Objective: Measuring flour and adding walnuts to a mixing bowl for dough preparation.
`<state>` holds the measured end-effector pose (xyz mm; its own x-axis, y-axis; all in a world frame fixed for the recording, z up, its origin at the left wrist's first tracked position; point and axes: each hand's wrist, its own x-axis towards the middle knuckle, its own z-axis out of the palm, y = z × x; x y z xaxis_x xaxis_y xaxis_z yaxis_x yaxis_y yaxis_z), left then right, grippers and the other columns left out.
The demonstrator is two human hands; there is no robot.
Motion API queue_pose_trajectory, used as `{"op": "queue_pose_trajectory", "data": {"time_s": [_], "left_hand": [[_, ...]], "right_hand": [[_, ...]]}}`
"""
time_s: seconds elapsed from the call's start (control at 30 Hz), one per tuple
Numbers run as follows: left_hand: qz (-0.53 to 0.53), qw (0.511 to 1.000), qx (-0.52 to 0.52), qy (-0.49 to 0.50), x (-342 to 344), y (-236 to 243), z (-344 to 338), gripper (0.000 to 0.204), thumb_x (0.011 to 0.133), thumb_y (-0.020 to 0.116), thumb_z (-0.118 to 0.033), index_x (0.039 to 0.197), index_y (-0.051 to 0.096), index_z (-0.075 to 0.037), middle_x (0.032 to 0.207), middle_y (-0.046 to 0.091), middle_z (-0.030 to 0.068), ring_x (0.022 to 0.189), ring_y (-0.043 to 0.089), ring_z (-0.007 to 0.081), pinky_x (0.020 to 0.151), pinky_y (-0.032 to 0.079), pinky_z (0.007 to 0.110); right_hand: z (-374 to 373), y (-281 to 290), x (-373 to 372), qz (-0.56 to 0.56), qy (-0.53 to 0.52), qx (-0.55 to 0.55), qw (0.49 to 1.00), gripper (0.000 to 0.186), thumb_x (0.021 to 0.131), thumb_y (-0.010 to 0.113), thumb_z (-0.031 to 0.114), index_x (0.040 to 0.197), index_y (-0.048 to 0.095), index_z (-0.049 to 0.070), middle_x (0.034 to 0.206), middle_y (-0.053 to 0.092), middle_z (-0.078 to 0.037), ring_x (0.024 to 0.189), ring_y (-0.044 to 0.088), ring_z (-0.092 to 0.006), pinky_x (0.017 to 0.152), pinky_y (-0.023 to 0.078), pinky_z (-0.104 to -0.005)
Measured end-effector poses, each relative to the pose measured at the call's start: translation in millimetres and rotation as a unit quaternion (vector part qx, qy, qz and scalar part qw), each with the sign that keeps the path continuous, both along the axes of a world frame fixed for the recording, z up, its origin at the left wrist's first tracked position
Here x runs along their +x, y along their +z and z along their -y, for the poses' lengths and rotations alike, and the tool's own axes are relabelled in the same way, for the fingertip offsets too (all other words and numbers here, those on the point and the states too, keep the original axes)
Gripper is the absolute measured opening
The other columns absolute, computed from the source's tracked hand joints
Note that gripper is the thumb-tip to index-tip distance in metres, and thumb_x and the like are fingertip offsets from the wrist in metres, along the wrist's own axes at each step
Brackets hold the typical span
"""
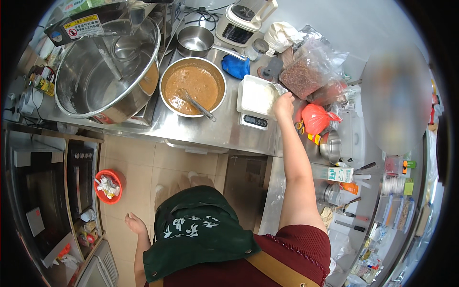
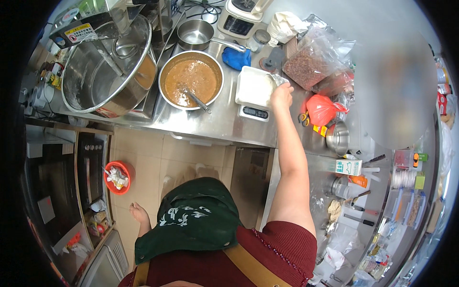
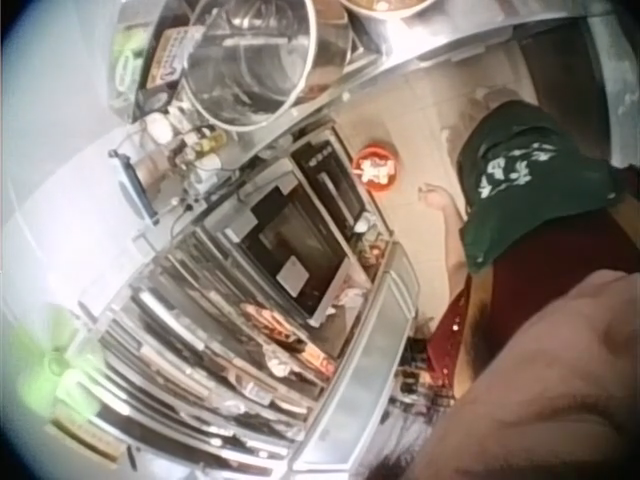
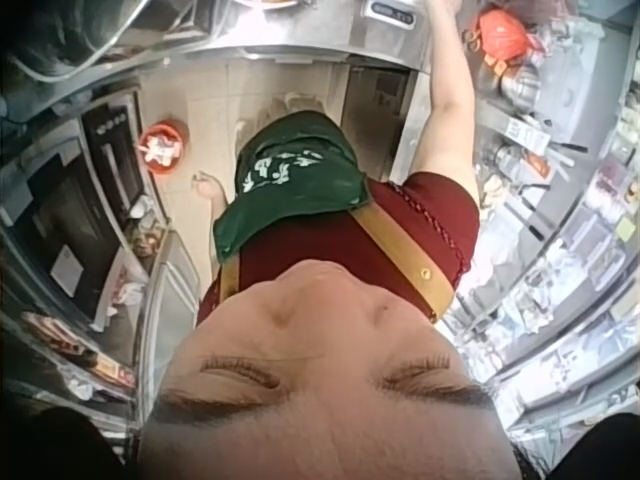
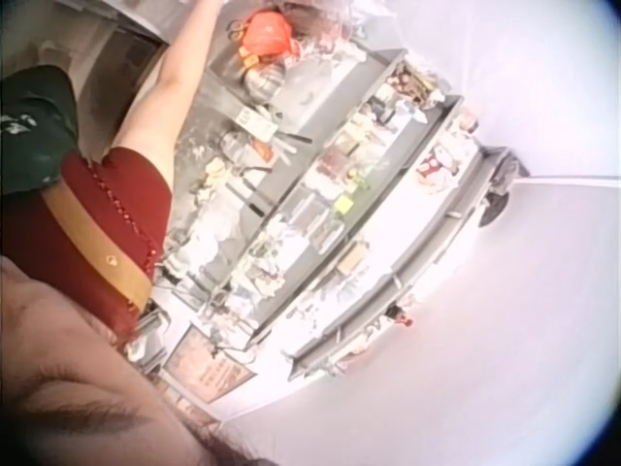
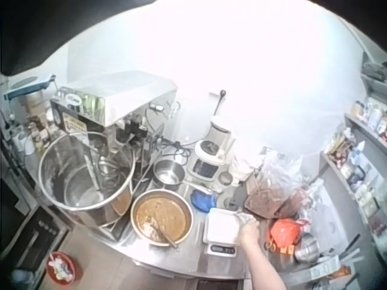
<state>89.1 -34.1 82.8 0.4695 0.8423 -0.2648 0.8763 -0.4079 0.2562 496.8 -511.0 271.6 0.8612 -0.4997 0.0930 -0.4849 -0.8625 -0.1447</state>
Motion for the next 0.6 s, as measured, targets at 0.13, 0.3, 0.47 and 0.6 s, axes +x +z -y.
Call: {"op": "queue_pose_trajectory", "data": {"time_s": [0.13, 0.3, 0.47, 0.6], "left_hand": [[0.023, 1.000, 0.007, -0.004, -13.6, -13.3, -6.7, 0.039, 0.085, 0.037, -0.030, 0.108, 0.044, 0.000, 0.105, 0.045, 0.0174, 0.096, 0.045, 0.0328, 0.079, 0.037, 0.042], [-0.008, 1.000, 0.007, 0.000, -11.3, -4.1, -5.4, 0.039, 0.085, 0.037, -0.030, 0.107, 0.044, 0.001, 0.103, 0.045, 0.0183, 0.096, 0.044, 0.0331, 0.079, 0.037, 0.042], [0.003, 1.000, 0.004, 0.004, -16.0, -8.9, -10.6, 0.040, 0.085, 0.036, -0.030, 0.107, 0.044, 0.002, 0.102, 0.045, 0.0199, 0.095, 0.044, 0.0340, 0.080, 0.036, 0.041], [0.014, 1.000, 0.009, -0.006, -15.5, -11.1, -13.0, 0.040, 0.085, 0.037, -0.030, 0.106, 0.045, 0.003, 0.101, 0.046, 0.0211, 0.095, 0.044, 0.0346, 0.081, 0.036, 0.041]], "right_hand": [[1.2, 7.8, -5.6, 0.012, 0.019, -0.064, 0.998, 0.027, 0.076, 0.047, 0.013, 0.095, 0.035, -0.002, 0.093, 0.044, -0.022, 0.079, 0.054, -0.0388, 0.066, 0.045, -0.0445], [12.4, 2.8, -10.5, 0.049, 0.026, -0.096, 0.994, 0.028, 0.077, 0.047, 0.016, 0.094, 0.035, -0.002, 0.091, 0.043, -0.021, 0.075, 0.055, -0.0387, 0.061, 0.046, -0.0443], [14.5, 1.6, -10.7, 0.098, 0.027, -0.105, 0.989, 0.019, 0.079, 0.040, 0.011, 0.093, 0.035, -0.001, 0.089, 0.043, -0.021, 0.071, 0.055, -0.0390, 0.059, 0.045, -0.0451], [17.5, 9.9, -7.5, 0.103, 0.027, -0.123, 0.987, 0.016, 0.080, 0.037, 0.009, 0.093, 0.034, -0.001, 0.090, 0.043, -0.021, 0.070, 0.055, -0.0390, 0.059, 0.045, -0.0458]]}}
